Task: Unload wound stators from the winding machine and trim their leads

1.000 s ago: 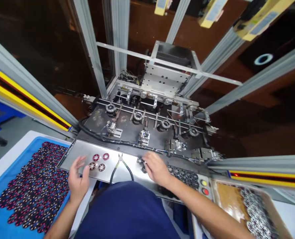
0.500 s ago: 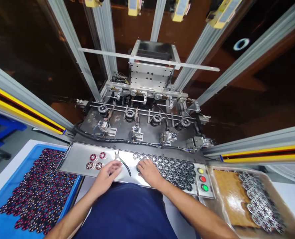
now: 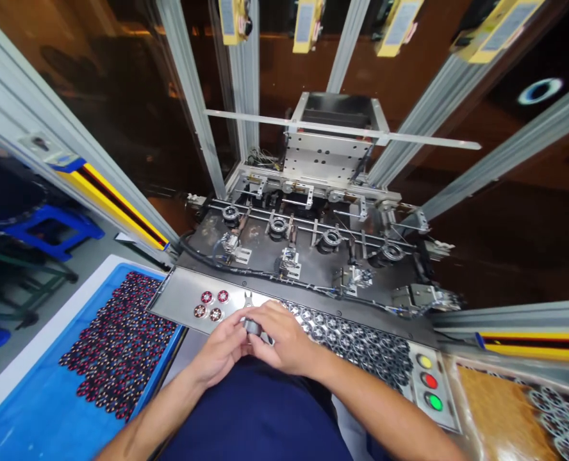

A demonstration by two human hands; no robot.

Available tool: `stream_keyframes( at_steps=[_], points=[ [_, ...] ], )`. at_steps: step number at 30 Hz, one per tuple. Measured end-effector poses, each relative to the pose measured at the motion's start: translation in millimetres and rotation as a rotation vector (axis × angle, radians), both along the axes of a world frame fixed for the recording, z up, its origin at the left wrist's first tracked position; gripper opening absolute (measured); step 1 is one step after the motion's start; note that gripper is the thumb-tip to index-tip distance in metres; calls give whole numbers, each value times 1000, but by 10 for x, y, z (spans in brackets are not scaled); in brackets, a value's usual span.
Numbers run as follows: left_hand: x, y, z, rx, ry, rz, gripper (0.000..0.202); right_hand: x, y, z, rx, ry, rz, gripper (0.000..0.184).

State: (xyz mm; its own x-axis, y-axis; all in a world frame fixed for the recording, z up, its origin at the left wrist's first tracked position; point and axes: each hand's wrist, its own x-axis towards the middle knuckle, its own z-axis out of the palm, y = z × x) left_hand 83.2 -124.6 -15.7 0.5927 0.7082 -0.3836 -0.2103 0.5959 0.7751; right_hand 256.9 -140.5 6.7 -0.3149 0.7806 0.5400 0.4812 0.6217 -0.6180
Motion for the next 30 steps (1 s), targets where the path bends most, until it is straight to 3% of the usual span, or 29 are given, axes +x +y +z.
stream_keyframes(
  at_steps=[5,12,14,20,22,25,30],
  points=[
    [-43,-39,82,27,-45,89,61,-3,-59,75,41,25,-38,45],
    [-18,-53,104,83,-43,150,43,-41,-119,65,131,59,-161,45],
    [-34,-34,79,111,-31,150,41,-17,-134,98,79,92,-143,48],
    [-151,34,107,207,7,74,33,250,-45,382,-548,231,205,20],
    [-167,42,152,223,-1,18,34,322,27,449,-702,285,323,19],
    [-166,48,190,227,-26,-56,34,360,120,483,-801,300,492,28],
    [-130,109,146,226,-30,-96,36,363,250,474,-791,287,719,31]
  ],
)
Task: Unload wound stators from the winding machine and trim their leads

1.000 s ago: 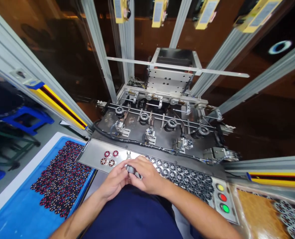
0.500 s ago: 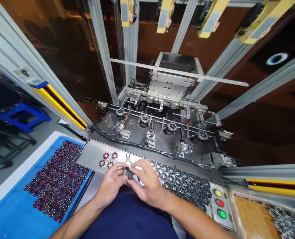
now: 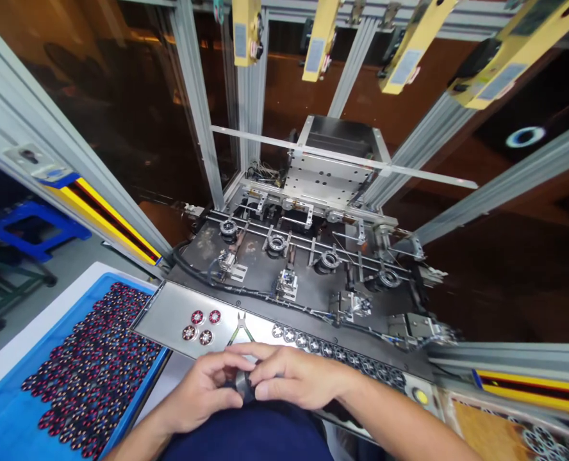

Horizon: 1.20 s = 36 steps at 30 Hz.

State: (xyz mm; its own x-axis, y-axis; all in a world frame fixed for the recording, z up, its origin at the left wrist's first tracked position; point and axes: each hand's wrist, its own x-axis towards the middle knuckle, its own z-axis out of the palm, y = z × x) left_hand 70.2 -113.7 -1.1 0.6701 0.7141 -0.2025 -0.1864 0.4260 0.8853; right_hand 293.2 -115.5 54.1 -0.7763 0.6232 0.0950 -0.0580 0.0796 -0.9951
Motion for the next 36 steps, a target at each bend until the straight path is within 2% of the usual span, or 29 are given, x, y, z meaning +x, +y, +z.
stream_keyframes(
  at_steps=[2,4,7,8,11,14,17,20,31,36],
  points=[
    [13,72,-33,-1,0,18,44,60,147,17,25,0,19,31],
    [8,174,-70,4,37,73,52,184,420,41,109,-91,-8,30],
    [-39,339,-144,27,189,200,54,470,1053,11,354,-482,-212,29],
    [-59,385,-175,27,247,228,53,578,1291,-33,437,-647,-301,28],
    [-103,471,-289,-25,374,265,52,871,1916,-273,449,-801,-425,28],
    [-119,483,-405,-76,431,299,54,1043,2260,-563,435,-875,-441,13],
    [-127,470,-485,-110,459,322,57,1105,2358,-759,440,-922,-414,21],
    [-130,480,-520,-145,478,332,59,1126,2365,-836,453,-953,-389,26],
    [-86,549,-519,-161,475,297,53,1027,2474,-929,454,-1107,-328,31],
    [-60,511,-525,-137,467,295,50,988,2507,-899,476,-1177,-325,30]
  ],
)
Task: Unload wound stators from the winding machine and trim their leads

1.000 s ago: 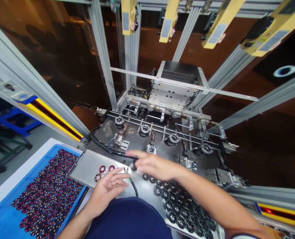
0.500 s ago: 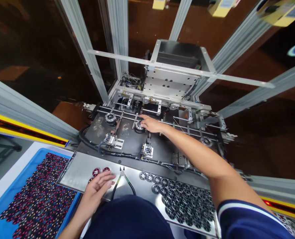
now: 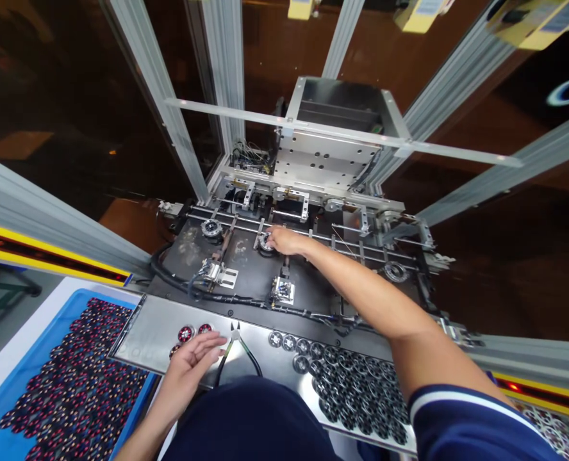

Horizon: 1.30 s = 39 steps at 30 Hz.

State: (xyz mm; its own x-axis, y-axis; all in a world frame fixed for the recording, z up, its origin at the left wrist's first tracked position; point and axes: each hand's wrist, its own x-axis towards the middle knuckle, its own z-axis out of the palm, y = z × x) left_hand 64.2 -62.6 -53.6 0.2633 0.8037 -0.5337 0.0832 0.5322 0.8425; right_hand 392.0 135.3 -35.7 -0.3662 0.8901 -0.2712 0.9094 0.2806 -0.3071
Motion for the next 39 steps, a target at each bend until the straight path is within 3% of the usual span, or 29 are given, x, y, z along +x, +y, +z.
stream_keyframes(
  at_steps=[5,10,15,18,21,24,27,30,32,35,39],
  points=[
    [-16,-16,27,32,4,4,48,11,-261,129,148,-30,-10,27],
    [-149,-15,26,32,18,23,51,88,-595,176,178,-59,93,46],
    [-114,-83,19,59,18,11,50,50,-638,182,200,-96,119,45],
    [-92,-157,23,83,8,-39,51,-27,-704,335,270,-87,62,48],
    [-148,-244,9,73,23,-102,51,-84,-1056,550,411,-33,-41,59],
    [-223,-323,-23,34,60,-150,50,-123,-1783,609,690,168,-110,65],
    [-232,-378,-62,-3,86,-195,51,-190,-2756,354,784,301,-199,67],
    [-153,-406,-100,-30,85,-248,51,-293,-3687,-102,650,222,-383,56],
    [-65,-414,-121,-43,80,-286,51,-380,-4147,-379,586,165,-482,43],
    [81,-424,-129,-58,70,-349,50,-519,-4509,-643,514,95,-604,28],
    [227,-449,-81,-54,63,-419,47,-660,-4541,-791,446,45,-674,22]
  ],
)
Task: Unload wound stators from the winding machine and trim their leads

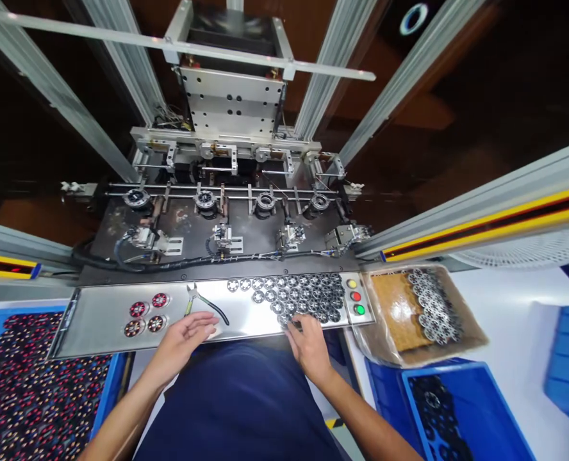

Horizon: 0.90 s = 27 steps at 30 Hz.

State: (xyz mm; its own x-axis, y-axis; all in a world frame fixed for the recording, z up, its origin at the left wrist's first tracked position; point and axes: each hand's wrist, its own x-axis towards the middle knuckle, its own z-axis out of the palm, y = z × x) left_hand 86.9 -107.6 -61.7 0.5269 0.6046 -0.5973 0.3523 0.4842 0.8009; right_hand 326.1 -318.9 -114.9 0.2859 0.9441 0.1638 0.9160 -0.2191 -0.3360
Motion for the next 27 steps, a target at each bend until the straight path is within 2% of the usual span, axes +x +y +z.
stream_keyframes(
  at_steps=[4,9,14,18,22,27],
  points=[
    [17,-54,52,21,-1,-8,46,-109,177,-84,-28,23,120,21],
    [-88,-154,55,24,18,62,48,-269,589,-134,-73,33,303,22],
    [-195,-250,58,-1,17,139,49,-349,1011,-70,-129,25,430,8],
    [-213,-276,42,-28,-10,188,48,-291,1195,23,-135,50,538,4],
    [-118,-265,111,-82,-114,236,53,-319,1312,300,-42,146,657,10],
    [10,-261,382,-162,-356,262,66,-550,1412,894,182,321,715,20]
  ],
)
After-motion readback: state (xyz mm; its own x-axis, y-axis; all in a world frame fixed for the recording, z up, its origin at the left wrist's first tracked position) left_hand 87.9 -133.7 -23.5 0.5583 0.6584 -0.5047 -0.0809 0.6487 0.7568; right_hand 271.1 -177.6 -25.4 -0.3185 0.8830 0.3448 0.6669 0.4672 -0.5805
